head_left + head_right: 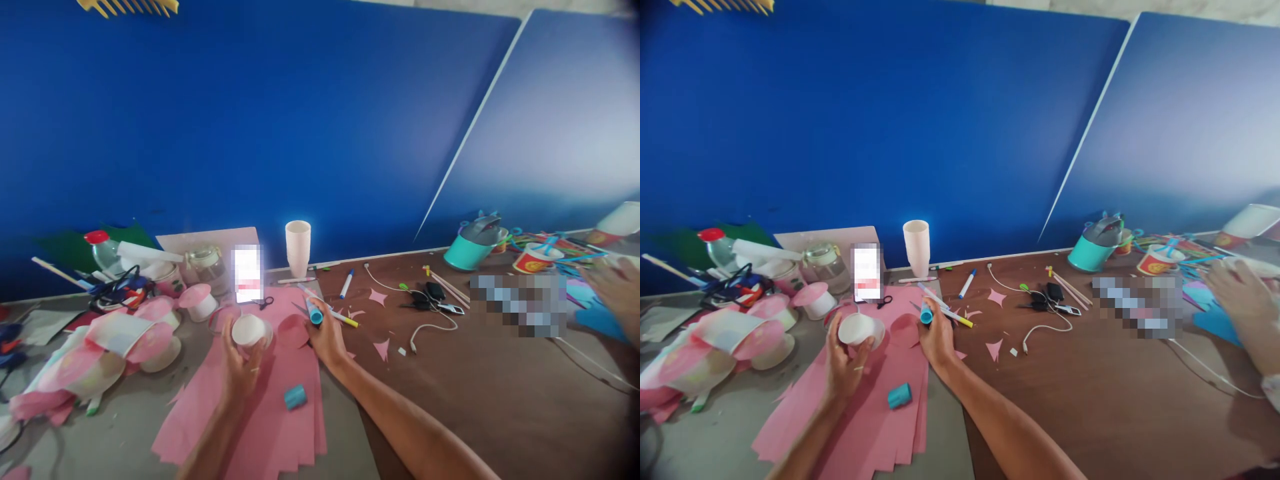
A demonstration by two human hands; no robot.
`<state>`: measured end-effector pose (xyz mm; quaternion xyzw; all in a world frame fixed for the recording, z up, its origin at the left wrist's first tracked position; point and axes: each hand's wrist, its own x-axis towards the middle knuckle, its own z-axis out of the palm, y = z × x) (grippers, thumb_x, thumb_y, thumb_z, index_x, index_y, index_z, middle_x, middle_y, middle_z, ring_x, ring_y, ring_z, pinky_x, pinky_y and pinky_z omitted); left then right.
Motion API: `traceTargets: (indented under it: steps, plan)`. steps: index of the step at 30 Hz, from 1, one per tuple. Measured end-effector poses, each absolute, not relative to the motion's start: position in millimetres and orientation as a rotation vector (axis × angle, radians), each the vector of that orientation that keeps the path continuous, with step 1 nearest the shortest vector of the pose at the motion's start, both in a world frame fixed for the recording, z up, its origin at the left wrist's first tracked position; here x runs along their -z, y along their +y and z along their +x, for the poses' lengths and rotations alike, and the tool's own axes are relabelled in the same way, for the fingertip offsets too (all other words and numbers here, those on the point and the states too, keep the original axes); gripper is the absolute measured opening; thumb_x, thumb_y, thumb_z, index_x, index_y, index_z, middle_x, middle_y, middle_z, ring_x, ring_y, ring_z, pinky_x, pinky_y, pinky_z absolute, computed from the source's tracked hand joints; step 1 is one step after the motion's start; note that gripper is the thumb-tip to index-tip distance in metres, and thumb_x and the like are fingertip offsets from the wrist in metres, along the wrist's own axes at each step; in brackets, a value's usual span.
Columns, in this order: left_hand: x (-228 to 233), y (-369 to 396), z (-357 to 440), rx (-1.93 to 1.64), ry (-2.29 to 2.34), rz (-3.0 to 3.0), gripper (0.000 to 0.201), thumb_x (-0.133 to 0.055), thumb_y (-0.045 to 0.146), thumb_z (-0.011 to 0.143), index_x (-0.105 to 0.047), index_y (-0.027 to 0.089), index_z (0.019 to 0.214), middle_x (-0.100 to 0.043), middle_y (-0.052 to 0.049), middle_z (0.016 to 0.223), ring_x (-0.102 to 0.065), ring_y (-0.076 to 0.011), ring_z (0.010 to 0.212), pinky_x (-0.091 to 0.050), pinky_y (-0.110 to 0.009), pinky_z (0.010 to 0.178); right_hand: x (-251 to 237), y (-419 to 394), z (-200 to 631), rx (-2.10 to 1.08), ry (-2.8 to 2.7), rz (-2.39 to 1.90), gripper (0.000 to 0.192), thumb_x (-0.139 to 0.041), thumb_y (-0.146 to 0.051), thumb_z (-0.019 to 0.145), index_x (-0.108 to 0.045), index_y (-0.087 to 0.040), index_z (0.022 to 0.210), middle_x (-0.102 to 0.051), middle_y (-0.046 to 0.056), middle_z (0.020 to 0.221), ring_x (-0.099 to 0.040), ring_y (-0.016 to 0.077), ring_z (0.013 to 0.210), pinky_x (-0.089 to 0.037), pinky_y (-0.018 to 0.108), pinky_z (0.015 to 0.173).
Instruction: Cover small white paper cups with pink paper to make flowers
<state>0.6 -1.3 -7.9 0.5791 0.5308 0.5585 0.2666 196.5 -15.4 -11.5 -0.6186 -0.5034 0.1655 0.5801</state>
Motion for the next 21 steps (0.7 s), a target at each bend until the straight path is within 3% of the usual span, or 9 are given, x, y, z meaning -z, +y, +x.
traceTargets:
  steps: [5, 8, 15, 21]
  plan:
    - [13, -3, 2, -1.512, 1.389, 1.566, 0.086, -0.074, 0.046, 0.075, -0.034, 0.024, 0.149, -0.037, -0.017, 0.155, -0.039, -0.0386, 0.143, -0.032, -0.053, 0.120, 8, -18, 198, -0.392, -1.191, -1.464, 0.049, -0.057, -0.018, 0.073, -0.065, -0.022, 0.121, -0.074, 0.007, 0.110, -0.070, 0.0248, 0.091, -0.054, 0.038, 0.088]
    - [18, -3, 1, -1.497, 1.369, 1.588, 0.085, -0.074, 0.046, 0.076, -0.035, 0.026, 0.149, -0.039, -0.016, 0.155, -0.043, -0.0376, 0.141, -0.034, -0.053, 0.119, 4, -19, 198, -0.397, -1.186, -1.512, 0.048, -0.058, -0.018, 0.073, -0.066, -0.022, 0.120, -0.075, 0.005, 0.098, -0.069, 0.0243, 0.084, -0.055, 0.037, 0.081]
    - [20, -5, 1, -1.476, 1.366, 1.681, 0.084, -0.072, 0.048, 0.078, -0.035, 0.019, 0.148, -0.037, -0.020, 0.154, -0.043, -0.0388, 0.139, -0.037, -0.052, 0.116, -1, -20, 198, -0.423, -1.147, -1.526, 0.048, -0.060, -0.017, 0.072, -0.067, -0.024, 0.119, -0.075, 0.002, 0.090, -0.068, 0.0226, 0.076, -0.055, 0.033, 0.075]
    - [13, -7, 4, -1.480, 1.391, 1.685, 0.084, -0.070, 0.050, 0.078, -0.035, 0.016, 0.146, -0.040, -0.022, 0.150, -0.048, -0.0388, 0.133, -0.037, -0.055, 0.114, -1, -19, 202, -0.351, -1.214, -1.475, 0.048, -0.055, -0.012, 0.076, -0.065, -0.025, 0.121, -0.074, 0.005, 0.104, -0.068, 0.0257, 0.101, -0.052, 0.039, 0.095]
